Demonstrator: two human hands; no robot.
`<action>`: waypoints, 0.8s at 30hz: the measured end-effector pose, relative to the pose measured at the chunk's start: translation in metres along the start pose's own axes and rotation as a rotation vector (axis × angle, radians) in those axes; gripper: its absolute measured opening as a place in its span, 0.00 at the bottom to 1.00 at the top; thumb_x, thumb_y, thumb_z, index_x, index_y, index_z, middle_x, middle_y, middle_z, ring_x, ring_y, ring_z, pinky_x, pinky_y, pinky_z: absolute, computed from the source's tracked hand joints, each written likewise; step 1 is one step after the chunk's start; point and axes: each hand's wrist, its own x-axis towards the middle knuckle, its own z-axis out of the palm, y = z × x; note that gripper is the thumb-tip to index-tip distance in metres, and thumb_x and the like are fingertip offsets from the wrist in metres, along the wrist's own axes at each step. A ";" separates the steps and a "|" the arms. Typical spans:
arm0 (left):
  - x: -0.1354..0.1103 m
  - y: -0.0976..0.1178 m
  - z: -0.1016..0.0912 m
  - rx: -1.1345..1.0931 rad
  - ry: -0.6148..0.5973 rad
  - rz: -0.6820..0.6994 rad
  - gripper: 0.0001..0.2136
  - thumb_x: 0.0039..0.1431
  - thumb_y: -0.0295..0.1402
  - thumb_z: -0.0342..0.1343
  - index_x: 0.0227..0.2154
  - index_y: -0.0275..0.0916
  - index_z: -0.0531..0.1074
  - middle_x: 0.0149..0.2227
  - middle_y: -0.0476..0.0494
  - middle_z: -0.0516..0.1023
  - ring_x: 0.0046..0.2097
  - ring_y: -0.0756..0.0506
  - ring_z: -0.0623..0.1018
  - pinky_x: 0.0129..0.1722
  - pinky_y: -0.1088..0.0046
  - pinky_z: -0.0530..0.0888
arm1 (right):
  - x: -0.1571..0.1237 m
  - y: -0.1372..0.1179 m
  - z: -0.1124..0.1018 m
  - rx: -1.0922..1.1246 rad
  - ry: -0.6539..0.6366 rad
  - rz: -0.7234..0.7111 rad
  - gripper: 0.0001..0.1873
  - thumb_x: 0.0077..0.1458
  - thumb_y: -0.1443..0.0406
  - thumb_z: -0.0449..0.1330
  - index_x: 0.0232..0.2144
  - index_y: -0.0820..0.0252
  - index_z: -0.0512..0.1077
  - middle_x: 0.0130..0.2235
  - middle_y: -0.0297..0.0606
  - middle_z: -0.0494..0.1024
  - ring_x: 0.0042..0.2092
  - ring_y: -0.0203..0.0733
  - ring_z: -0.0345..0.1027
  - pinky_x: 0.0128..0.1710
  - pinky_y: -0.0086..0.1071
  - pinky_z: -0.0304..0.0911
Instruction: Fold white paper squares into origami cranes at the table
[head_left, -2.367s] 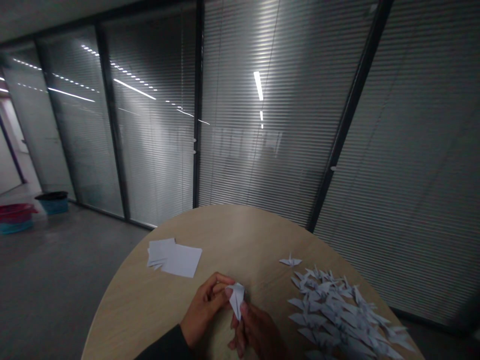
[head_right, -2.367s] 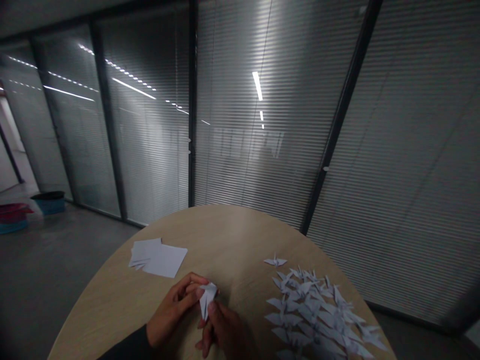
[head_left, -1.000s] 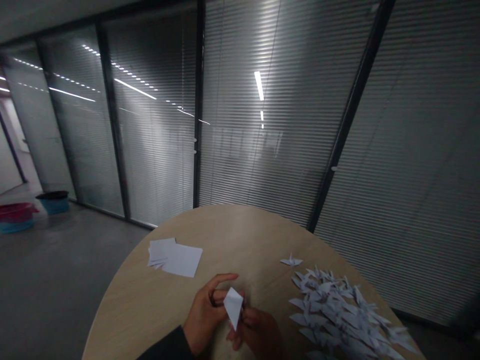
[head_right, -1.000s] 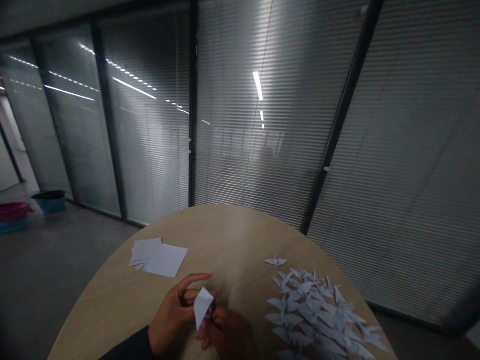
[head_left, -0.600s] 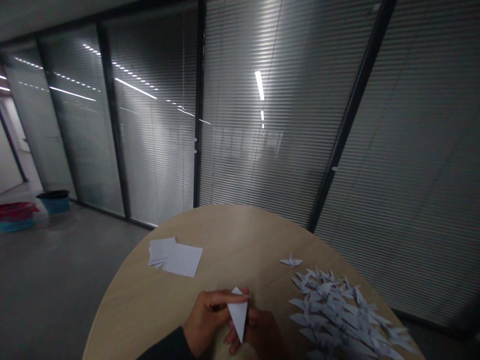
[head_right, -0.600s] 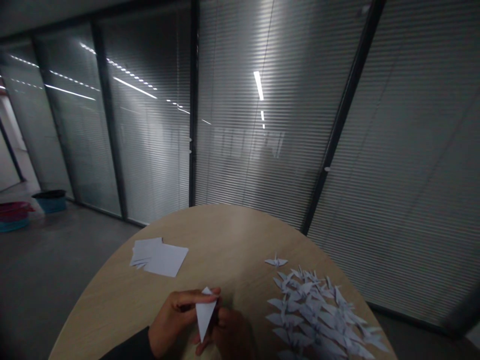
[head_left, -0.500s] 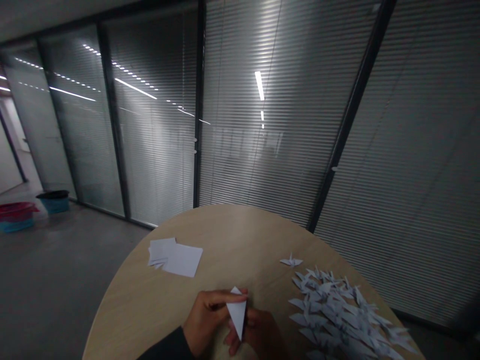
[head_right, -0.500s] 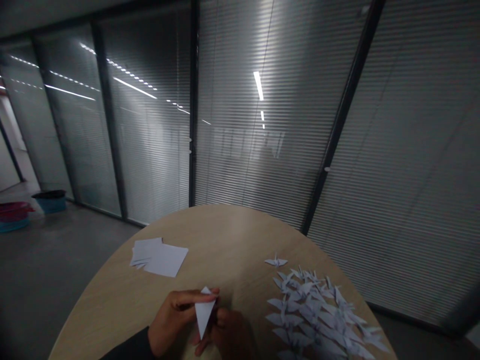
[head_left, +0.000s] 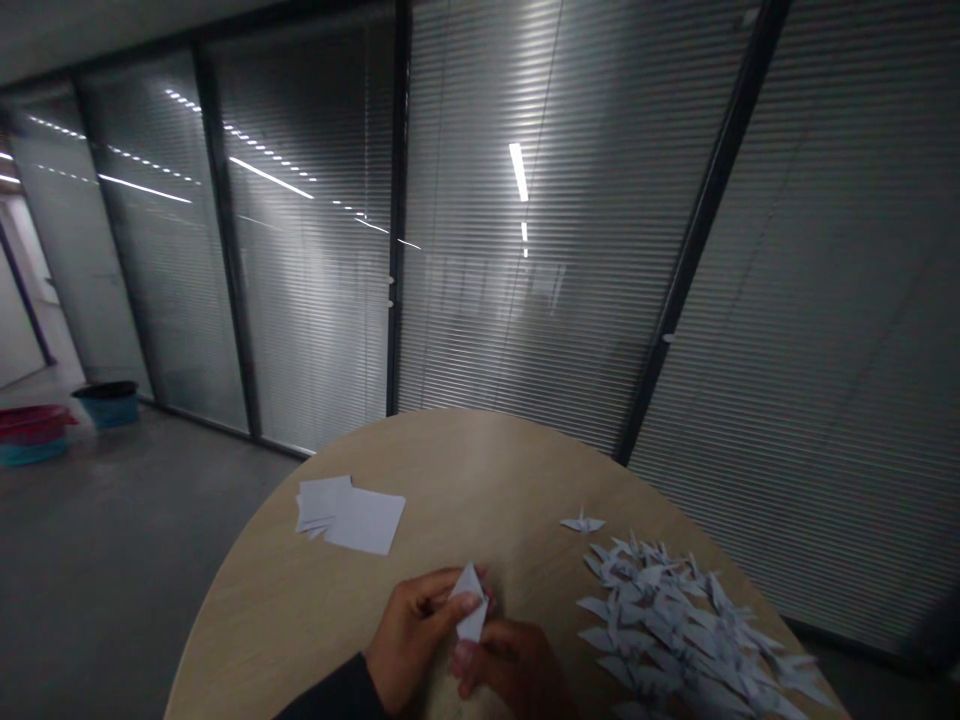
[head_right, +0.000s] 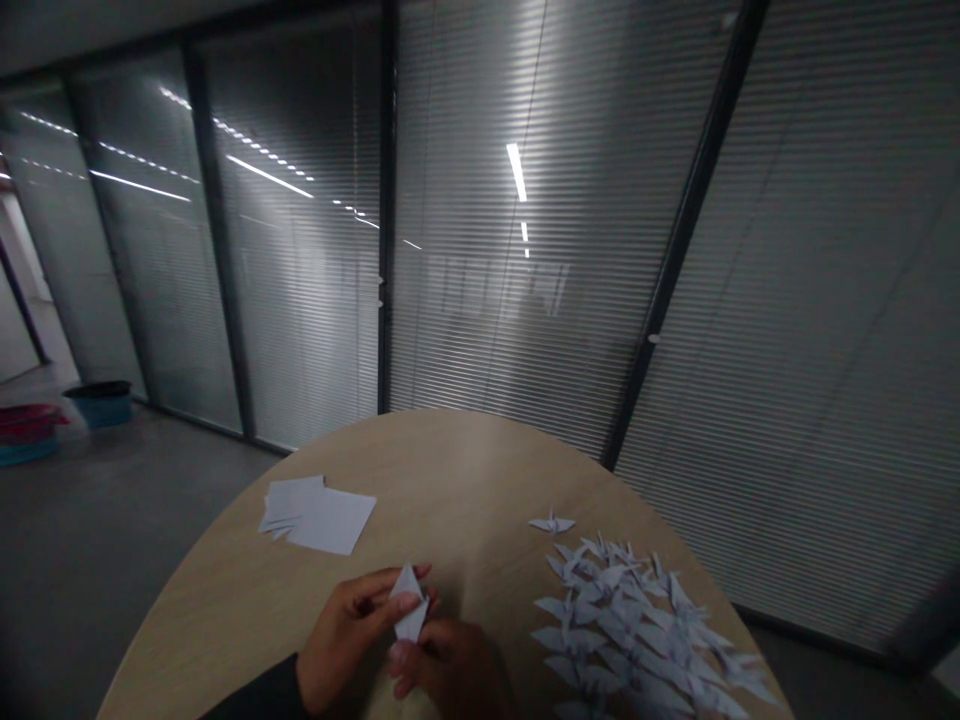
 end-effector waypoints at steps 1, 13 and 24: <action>0.000 0.000 0.000 -0.027 0.008 -0.016 0.29 0.45 0.51 0.67 0.46 0.34 0.79 0.30 0.37 0.85 0.29 0.44 0.79 0.29 0.71 0.72 | 0.000 0.000 0.000 -0.025 -0.001 0.001 0.21 0.50 0.49 0.58 0.22 0.58 0.80 0.26 0.40 0.84 0.31 0.43 0.78 0.32 0.29 0.65; 0.008 -0.004 -0.004 -0.152 -0.028 -0.100 0.40 0.40 0.52 0.70 0.53 0.30 0.70 0.27 0.38 0.83 0.22 0.48 0.75 0.24 0.73 0.69 | -0.002 0.001 0.000 -0.098 0.083 0.045 0.19 0.49 0.52 0.59 0.19 0.59 0.79 0.25 0.40 0.83 0.30 0.43 0.76 0.32 0.29 0.63; 0.013 0.004 -0.006 -0.118 0.171 -0.036 0.24 0.29 0.46 0.75 0.25 0.35 0.74 0.18 0.52 0.75 0.22 0.52 0.72 0.26 0.77 0.65 | 0.000 -0.001 -0.003 -0.030 0.215 0.031 0.21 0.50 0.48 0.57 0.19 0.57 0.74 0.24 0.34 0.79 0.30 0.41 0.72 0.33 0.29 0.62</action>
